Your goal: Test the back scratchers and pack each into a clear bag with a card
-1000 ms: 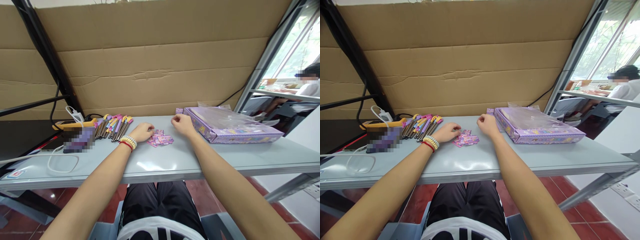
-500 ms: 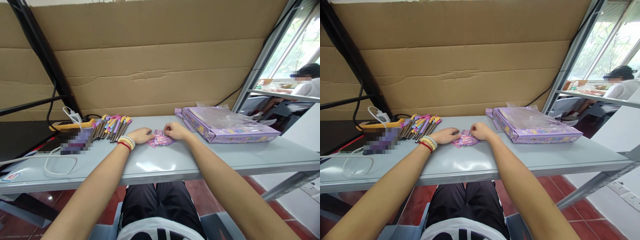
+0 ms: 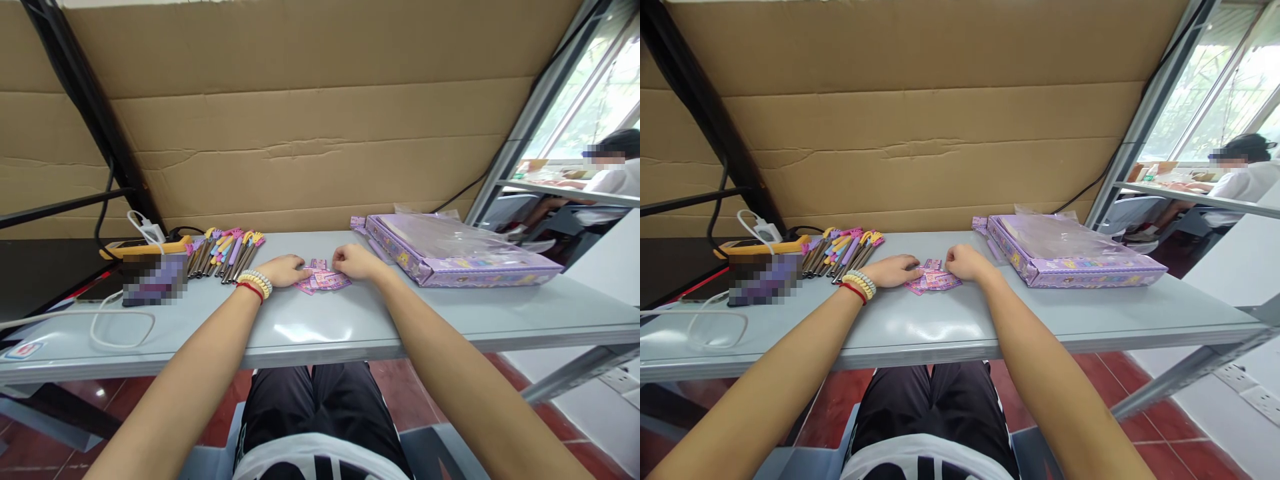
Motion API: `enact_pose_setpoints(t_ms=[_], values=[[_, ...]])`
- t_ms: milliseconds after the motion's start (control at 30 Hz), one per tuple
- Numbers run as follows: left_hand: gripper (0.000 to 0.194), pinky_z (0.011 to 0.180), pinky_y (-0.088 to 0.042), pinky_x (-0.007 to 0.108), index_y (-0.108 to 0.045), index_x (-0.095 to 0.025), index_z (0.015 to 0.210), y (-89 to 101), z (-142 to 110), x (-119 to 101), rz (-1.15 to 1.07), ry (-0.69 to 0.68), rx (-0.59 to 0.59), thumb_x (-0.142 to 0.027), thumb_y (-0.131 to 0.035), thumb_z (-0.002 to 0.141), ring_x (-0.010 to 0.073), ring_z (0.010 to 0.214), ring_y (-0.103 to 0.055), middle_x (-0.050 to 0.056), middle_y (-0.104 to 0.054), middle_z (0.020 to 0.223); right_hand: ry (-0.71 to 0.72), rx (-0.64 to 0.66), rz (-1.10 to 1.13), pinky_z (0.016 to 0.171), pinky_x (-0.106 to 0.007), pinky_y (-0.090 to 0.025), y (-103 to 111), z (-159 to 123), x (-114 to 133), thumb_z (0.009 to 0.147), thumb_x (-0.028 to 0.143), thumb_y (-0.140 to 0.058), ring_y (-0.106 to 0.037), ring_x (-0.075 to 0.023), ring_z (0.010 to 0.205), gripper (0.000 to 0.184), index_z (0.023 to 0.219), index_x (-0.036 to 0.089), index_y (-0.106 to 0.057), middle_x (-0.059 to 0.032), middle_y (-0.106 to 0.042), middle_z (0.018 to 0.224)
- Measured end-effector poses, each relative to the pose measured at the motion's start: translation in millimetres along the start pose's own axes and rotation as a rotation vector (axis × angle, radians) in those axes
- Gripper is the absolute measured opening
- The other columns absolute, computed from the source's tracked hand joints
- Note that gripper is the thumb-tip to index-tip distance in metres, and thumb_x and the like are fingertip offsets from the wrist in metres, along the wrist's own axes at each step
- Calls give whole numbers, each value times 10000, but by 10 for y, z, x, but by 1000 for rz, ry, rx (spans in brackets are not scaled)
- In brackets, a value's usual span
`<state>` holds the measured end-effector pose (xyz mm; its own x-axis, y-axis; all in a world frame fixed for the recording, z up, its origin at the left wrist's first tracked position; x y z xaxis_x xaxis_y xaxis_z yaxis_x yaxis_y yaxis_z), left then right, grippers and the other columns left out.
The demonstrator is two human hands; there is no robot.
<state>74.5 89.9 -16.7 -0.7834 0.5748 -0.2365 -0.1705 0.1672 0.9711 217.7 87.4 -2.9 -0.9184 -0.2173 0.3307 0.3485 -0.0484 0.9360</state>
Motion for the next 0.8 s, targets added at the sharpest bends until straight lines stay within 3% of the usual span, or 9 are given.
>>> enact_pose_setpoints(t_ms=[267,533,667,800], values=[[685,1021,-355,313,-521,-119,1313,2,-27,-29,29,-4,22,-602,-360,854,273,1221,-509,166,-523,1366,6,73,17,669,-226,-397,-46,-28,49,772,292,-579,-616,-163,809,160,826,176,-675,-48,-719,874],[594,1002,-373,313,-578,-148,1250,16,-9,-13,7,2,-9,-552,-417,845,269,1193,-531,143,-569,1322,46,135,91,581,-227,-376,-70,-95,130,755,520,-619,-580,-142,709,359,845,175,-656,-36,-693,808],[550,1003,-381,323,-619,-157,1194,120,8,71,-21,63,-123,-529,-415,844,276,1183,-542,132,-604,1280,49,137,80,575,-225,-370,-78,-95,131,728,498,-654,-569,-137,695,354,864,172,-664,-32,-683,796],[506,1005,-392,342,-621,-120,1185,361,-78,288,-23,271,-350,-414,-448,812,291,1173,-546,160,-603,1262,47,141,78,595,-225,-379,-86,-84,122,740,456,-642,-577,-140,722,310,869,174,-662,-33,-688,826]])
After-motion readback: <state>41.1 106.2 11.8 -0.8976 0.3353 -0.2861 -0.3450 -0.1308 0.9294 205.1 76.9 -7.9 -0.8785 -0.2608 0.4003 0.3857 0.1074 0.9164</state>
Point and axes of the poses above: each hand's wrist, its own z-axis towards the middle knuckle, its own y-axis out of the back of the hand, x = y × z, the point moved 9 cm from there along z, towards the middle knuckle
